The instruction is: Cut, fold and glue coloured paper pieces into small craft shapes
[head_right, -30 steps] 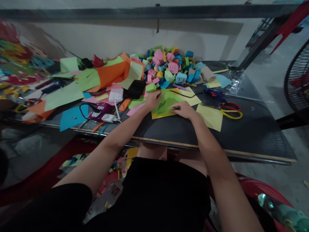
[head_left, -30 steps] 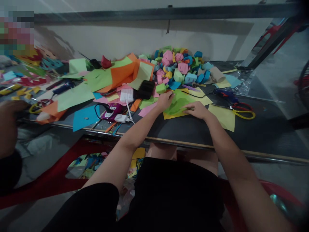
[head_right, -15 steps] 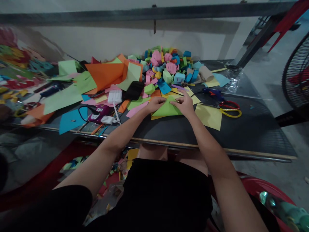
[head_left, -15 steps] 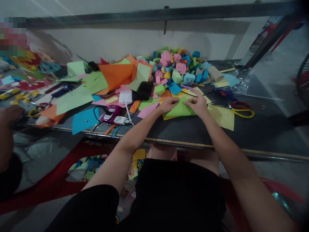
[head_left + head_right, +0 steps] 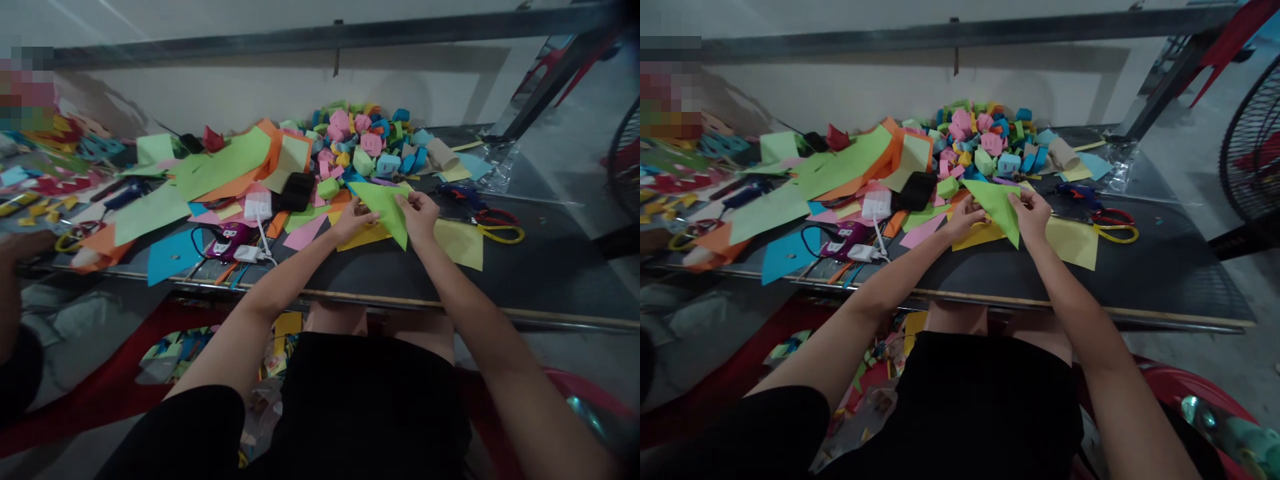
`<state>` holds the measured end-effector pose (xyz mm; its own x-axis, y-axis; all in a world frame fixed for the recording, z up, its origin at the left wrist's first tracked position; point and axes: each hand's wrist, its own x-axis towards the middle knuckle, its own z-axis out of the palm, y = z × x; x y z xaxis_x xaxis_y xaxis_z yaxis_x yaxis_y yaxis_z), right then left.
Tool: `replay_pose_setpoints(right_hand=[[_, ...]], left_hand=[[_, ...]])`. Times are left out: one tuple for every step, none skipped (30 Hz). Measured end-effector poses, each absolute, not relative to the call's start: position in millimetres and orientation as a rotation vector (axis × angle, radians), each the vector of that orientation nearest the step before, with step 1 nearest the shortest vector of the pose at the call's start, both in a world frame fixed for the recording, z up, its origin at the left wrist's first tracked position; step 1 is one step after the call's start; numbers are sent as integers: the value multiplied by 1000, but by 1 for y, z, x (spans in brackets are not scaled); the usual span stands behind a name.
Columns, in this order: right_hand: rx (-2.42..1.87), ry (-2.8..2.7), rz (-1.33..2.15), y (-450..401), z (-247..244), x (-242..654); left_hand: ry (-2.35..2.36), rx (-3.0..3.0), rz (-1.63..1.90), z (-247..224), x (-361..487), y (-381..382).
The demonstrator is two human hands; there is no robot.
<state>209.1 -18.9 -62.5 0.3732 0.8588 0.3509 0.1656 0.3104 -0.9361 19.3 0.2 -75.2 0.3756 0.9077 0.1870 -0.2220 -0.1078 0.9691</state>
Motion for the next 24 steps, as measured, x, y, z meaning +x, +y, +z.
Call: replay_pose_setpoints(right_hand=[[-1196, -1145, 602, -20, -63, 208], [-1200, -1170, 595, -22, -63, 206], [-1201, -1189, 595, -23, -63, 205], [-1201, -1198, 600, -24, -63, 204], [-1199, -1199, 614, -25, -62, 203], [-1196, -1195, 636, -26, -62, 202], [-1193, -1189, 662, -27, -61, 201], [-1186, -1183, 687, -28, -60, 201], [-1176, -1181, 708, -28, -59, 200], [-1161, -1180, 725, -29, -59, 200], [-1144, -1173, 735, -29, -58, 200], [-1130, -1158, 742, -29, -58, 200], [-1118, -1141, 747, -29, -58, 200], [-1111, -1123, 750, -29, -58, 200], [-1109, -1108, 752, -29, -58, 199], [-1112, -1100, 752, -29, -59, 199], [-1118, -1101, 754, -29, -59, 199], [-1125, -1108, 756, -28, -59, 199], [-1132, -1112, 756, -28, -60, 200], [-1138, -1115, 755, -28, -60, 200], [-1140, -1118, 749, -28, -60, 200], [-1140, -1122, 740, -28, -60, 200], [-1139, -1126, 728, -28, -59, 200], [-1139, -1133, 717, -29, -59, 201]], left_hand=[[700, 1345, 1096, -78, 22, -1], [712, 1343, 1102, -80, 24, -3], [725, 1333, 1113, -81, 25, -3], [736, 1316, 1128, -82, 25, -3], [745, 1298, 1147, -82, 25, -2], [752, 1283, 1163, -81, 24, -1], [759, 1273, 1178, -80, 23, 0], [768, 1268, 1191, -79, 22, 1], [776, 1267, 1201, -79, 20, 3], [781, 1270, 1207, -78, 19, 4], [781, 1276, 1210, -79, 19, 5], [778, 1284, 1212, -79, 18, 6], [770, 1294, 1214, -80, 18, 7], [759, 1307, 1215, -82, 18, 8], [749, 1319, 1217, -83, 17, 9], [745, 1329, 1218, -84, 17, 9], [747, 1334, 1220, -85, 17, 10], [756, 1335, 1220, -86, 17, 10], [768, 1333, 1219, -85, 17, 9], [780, 1328, 1220, -84, 17, 8], [786, 1324, 1224, -83, 17, 6], [786, 1321, 1230, -81, 17, 4], [783, 1318, 1237, -78, 17, 2], [780, 1317, 1244, -76, 18, 0]])
